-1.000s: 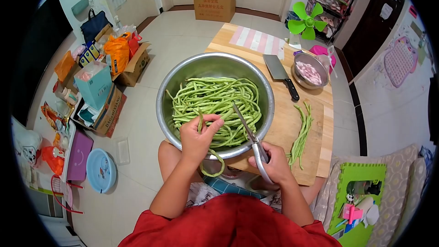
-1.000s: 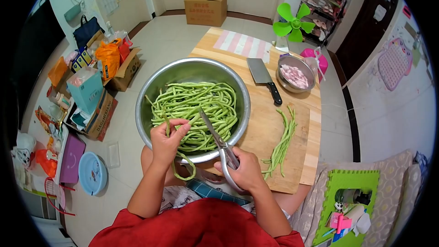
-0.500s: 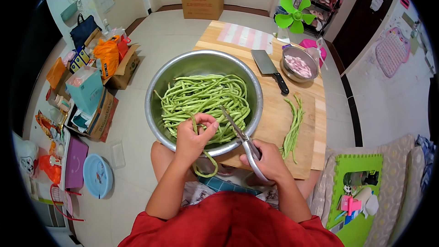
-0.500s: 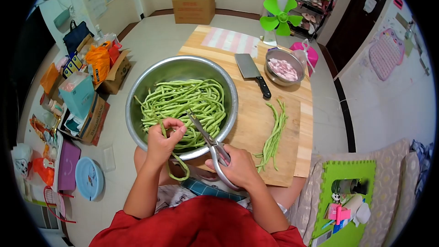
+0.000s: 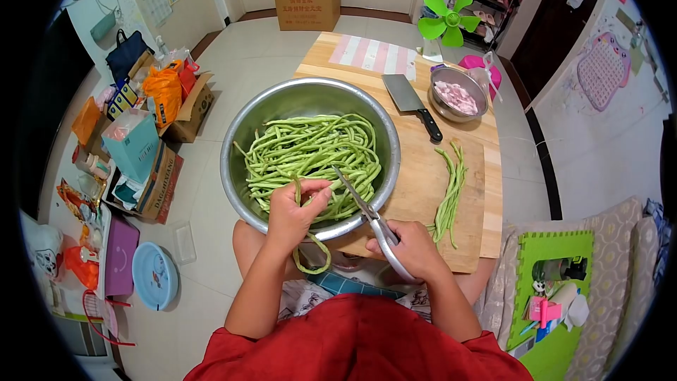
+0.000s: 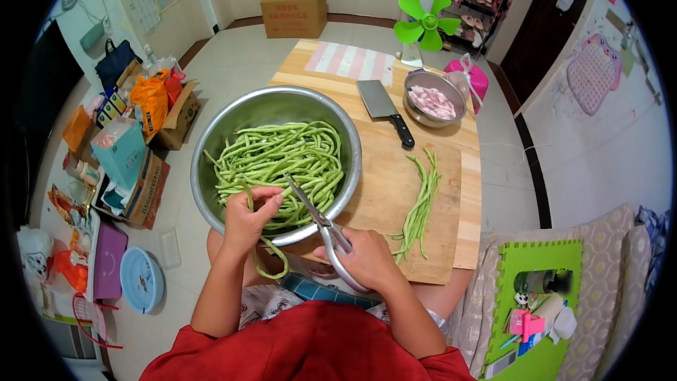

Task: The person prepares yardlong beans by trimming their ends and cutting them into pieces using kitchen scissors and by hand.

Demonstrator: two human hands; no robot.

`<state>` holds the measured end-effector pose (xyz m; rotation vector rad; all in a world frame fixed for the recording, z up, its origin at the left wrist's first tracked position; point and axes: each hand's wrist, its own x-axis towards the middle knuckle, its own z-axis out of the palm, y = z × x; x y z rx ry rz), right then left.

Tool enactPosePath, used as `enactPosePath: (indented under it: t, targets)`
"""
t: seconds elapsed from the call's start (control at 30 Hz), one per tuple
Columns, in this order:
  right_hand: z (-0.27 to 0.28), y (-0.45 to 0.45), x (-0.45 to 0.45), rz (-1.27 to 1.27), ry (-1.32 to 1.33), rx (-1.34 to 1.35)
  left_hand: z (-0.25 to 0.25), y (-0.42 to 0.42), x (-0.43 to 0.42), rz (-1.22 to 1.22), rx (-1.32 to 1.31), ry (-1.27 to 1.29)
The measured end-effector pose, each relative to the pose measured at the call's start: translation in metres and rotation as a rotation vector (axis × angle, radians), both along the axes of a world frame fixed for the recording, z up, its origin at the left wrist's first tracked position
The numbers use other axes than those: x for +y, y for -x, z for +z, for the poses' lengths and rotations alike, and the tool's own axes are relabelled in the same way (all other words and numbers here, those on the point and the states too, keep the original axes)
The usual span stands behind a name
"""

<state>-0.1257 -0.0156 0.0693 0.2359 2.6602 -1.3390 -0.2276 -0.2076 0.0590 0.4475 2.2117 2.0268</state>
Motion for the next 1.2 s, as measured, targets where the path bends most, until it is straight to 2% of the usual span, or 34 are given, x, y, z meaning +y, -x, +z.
enactPosePath:
  t: [0.1, 0.23, 0.33, 0.5, 0.77, 1.0, 1.2]
  targets:
    - [-0.021, 0.000, 0.004, -0.005, 0.058, 0.049, -0.006, 0.002, -0.002, -0.015, 0.027, 0.041]
    - [-0.011, 0.001, -0.001, -0.034, 0.025, 0.114, -0.012, -0.002, 0.006, -0.053, 0.153, 0.098]
    - [0.001, 0.005, -0.005, -0.027, 0.022, 0.167, 0.005, -0.006, 0.003, -0.142, 0.041, 0.158]
    - [-0.001, 0.006, -0.006, -0.035, -0.024, 0.149, 0.009, -0.005, 0.003, -0.119, 0.081, 0.203]
    - [-0.013, -0.002, 0.001, -0.041, -0.084, 0.232, -0.004, -0.005, 0.003, -0.004, 0.028, 0.058]
    - [-0.005, 0.001, -0.002, -0.018, -0.128, 0.166, -0.005, -0.005, 0.003, 0.006, 0.083, 0.058]
    - [-0.006, 0.002, -0.002, -0.011, -0.065, 0.142, -0.007, -0.002, -0.001, -0.065, -0.034, -0.024]
